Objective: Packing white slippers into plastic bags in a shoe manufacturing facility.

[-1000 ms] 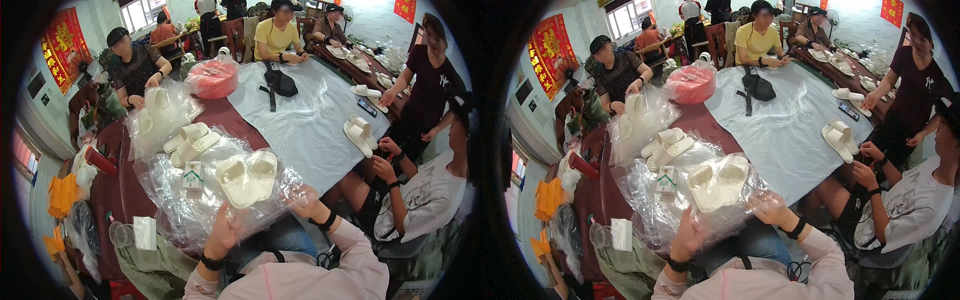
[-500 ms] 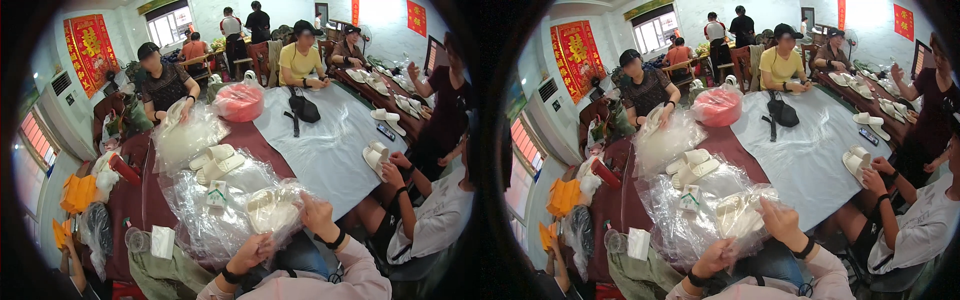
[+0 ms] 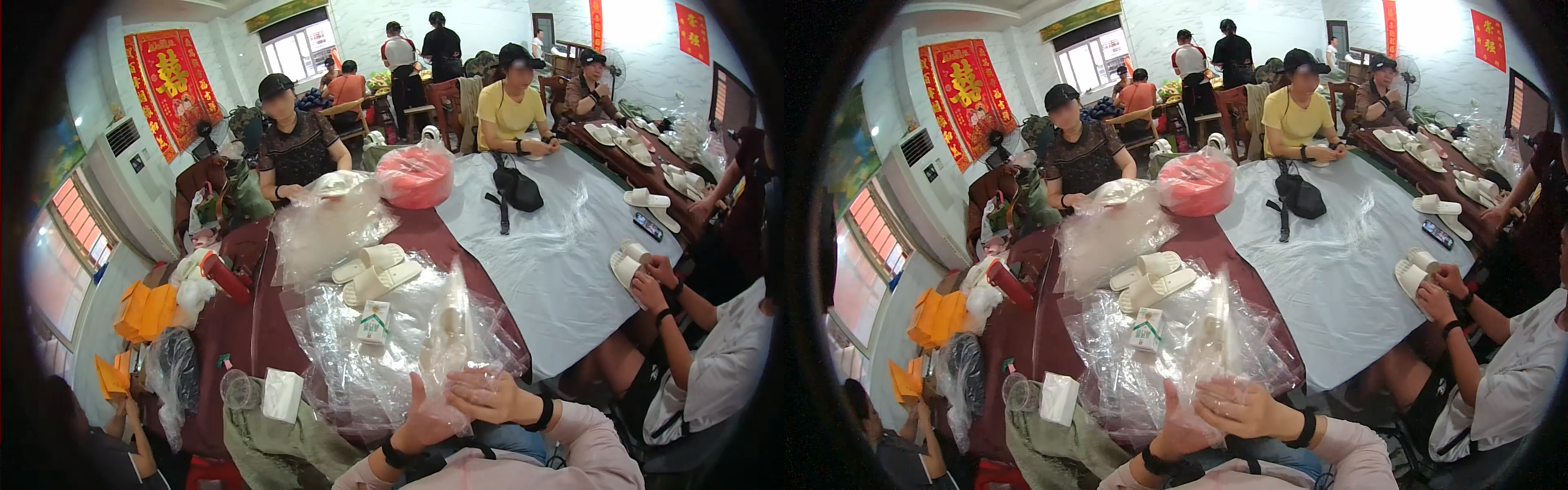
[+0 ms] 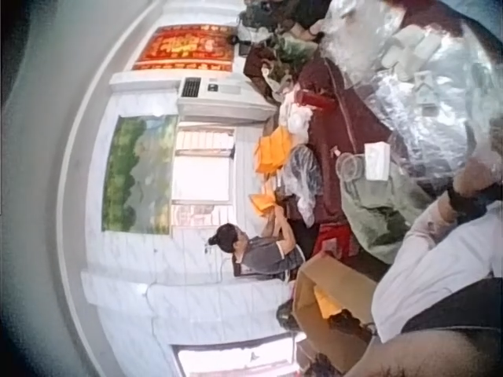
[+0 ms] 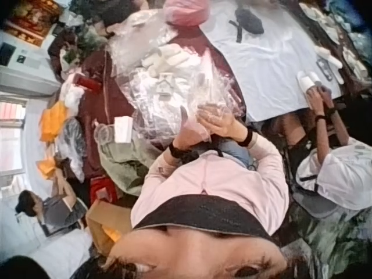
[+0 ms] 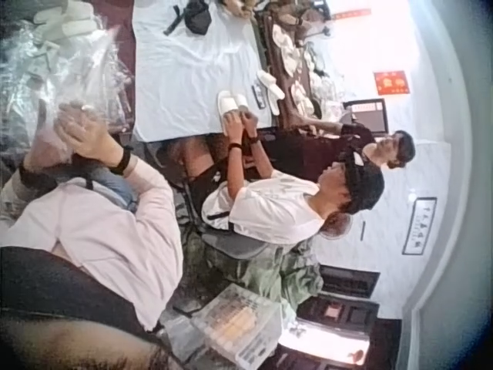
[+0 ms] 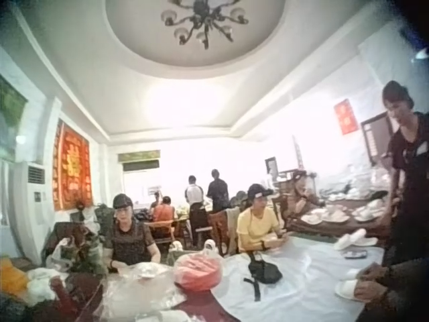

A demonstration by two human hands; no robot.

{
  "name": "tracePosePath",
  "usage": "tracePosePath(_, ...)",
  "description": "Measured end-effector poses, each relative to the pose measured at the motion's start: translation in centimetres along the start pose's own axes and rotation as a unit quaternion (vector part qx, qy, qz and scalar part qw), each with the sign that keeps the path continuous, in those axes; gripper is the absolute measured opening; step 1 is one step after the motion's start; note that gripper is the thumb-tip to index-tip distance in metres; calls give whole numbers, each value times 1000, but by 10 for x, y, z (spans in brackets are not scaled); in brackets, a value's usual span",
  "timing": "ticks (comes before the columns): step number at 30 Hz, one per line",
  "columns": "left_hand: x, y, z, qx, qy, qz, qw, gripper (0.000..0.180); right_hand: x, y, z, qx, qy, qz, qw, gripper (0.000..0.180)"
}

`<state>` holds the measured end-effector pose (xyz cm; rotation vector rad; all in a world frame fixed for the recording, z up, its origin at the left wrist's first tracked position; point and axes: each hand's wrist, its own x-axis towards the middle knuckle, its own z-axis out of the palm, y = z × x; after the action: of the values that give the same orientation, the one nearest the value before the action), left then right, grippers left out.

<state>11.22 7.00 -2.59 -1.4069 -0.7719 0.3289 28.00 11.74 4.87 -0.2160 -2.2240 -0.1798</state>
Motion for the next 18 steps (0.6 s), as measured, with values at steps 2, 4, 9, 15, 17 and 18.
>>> tracePosePath(2, 1, -7, -5, 689, -20, 67, 721, 100, -5, -7, 5, 12, 14, -19, 1000, 24)
tracePosePath(4, 7, -21, -3, 787, 69, 138, 597, 118, -11, -17, 8, 14, 36, -15, 999, 22)
tracePosePath(9, 2, -63, -1, 880, -22, 157, 448, 99, -9, -38, 18, 80, 22, 40, 996, 23)
tracePosePath(15, -40, -71, 3, 859, -137, 264, 417, 33, 4, -38, 36, 162, -92, -19, 982, 35)
tracePosePath(17, -60, -107, -2, 879, -13, 408, 247, 30, 11, -30, 32, 224, -111, -21, 968, 39)
tracePosePath(18, -79, -111, 6, 900, -86, 418, 84, 38, 9, -26, 32, 253, -127, -24, 959, 41)
